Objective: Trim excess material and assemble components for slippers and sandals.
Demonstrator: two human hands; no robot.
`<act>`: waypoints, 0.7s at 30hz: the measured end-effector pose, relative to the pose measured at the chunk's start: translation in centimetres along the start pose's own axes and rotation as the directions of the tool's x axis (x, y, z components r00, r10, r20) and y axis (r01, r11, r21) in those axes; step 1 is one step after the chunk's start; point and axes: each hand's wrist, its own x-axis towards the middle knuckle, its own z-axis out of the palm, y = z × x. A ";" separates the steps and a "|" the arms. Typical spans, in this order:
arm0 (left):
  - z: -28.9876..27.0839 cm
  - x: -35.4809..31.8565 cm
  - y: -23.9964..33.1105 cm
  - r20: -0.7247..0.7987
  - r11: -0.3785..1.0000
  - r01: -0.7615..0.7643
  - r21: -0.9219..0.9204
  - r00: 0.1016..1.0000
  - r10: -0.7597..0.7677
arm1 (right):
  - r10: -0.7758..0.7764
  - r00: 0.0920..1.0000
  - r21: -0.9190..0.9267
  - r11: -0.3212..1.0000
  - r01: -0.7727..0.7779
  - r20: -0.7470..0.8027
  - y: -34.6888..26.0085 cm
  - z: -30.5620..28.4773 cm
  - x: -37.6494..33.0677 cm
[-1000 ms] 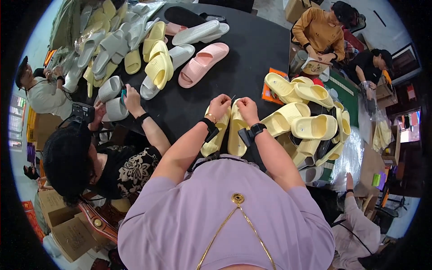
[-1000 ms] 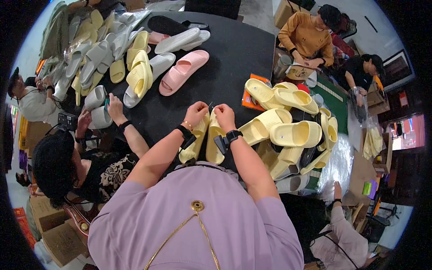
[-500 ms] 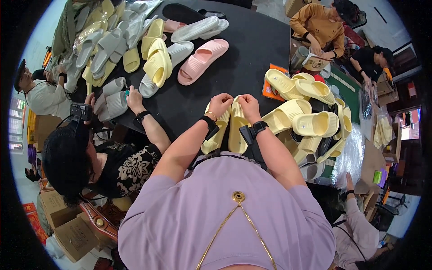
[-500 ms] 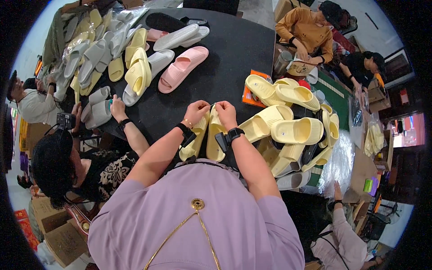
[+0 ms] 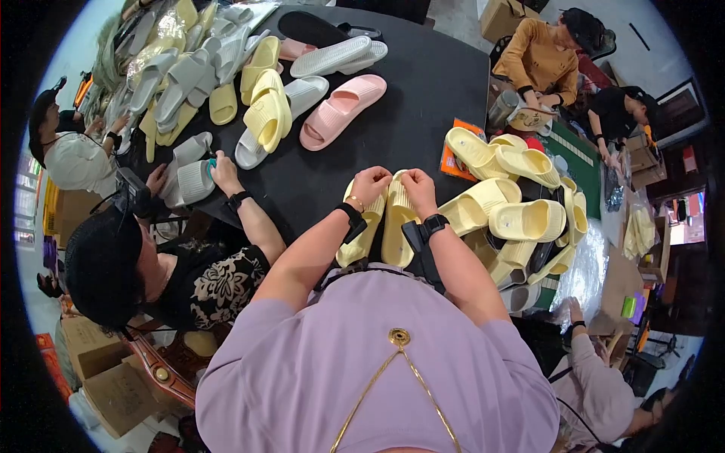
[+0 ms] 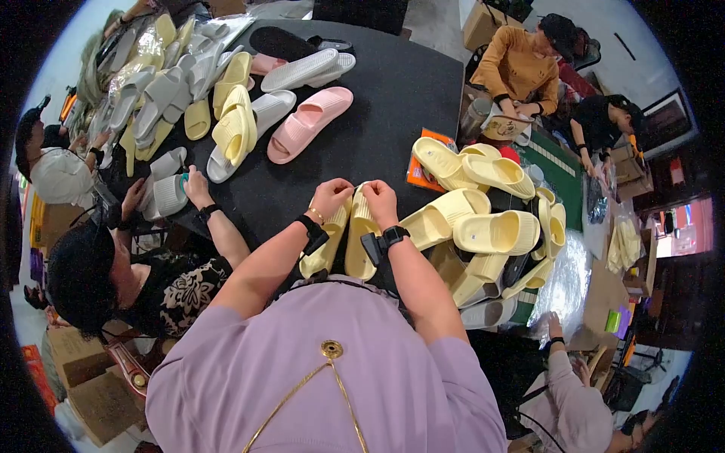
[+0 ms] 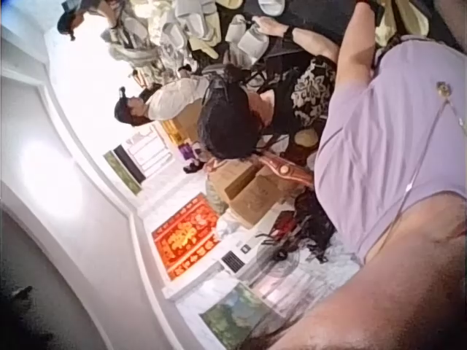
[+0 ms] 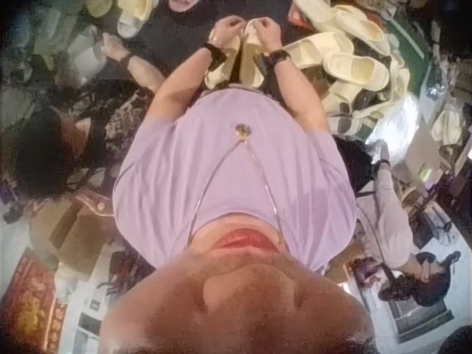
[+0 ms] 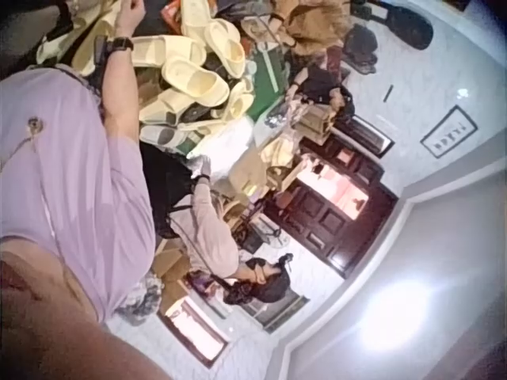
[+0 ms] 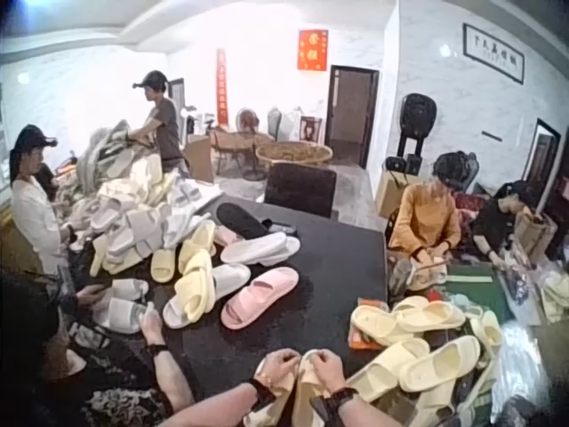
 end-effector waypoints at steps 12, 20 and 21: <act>0.1 -0.1 0.3 -0.002 1.000 0.010 -0.024 1.000 -0.010 | 0.019 1.000 0.017 1.000 -0.019 0.013 -0.3 -0.3 -0.1; 0.0 -0.1 0.0 0.018 0.999 0.014 -0.037 1.000 -0.013 | 0.041 0.998 0.045 0.998 -0.043 0.052 0.3 -0.3 0.3; 0.1 -0.2 0.2 0.019 0.999 0.011 -0.037 1.000 -0.010 | 0.038 0.998 0.045 0.998 -0.041 0.050 0.6 -0.4 0.4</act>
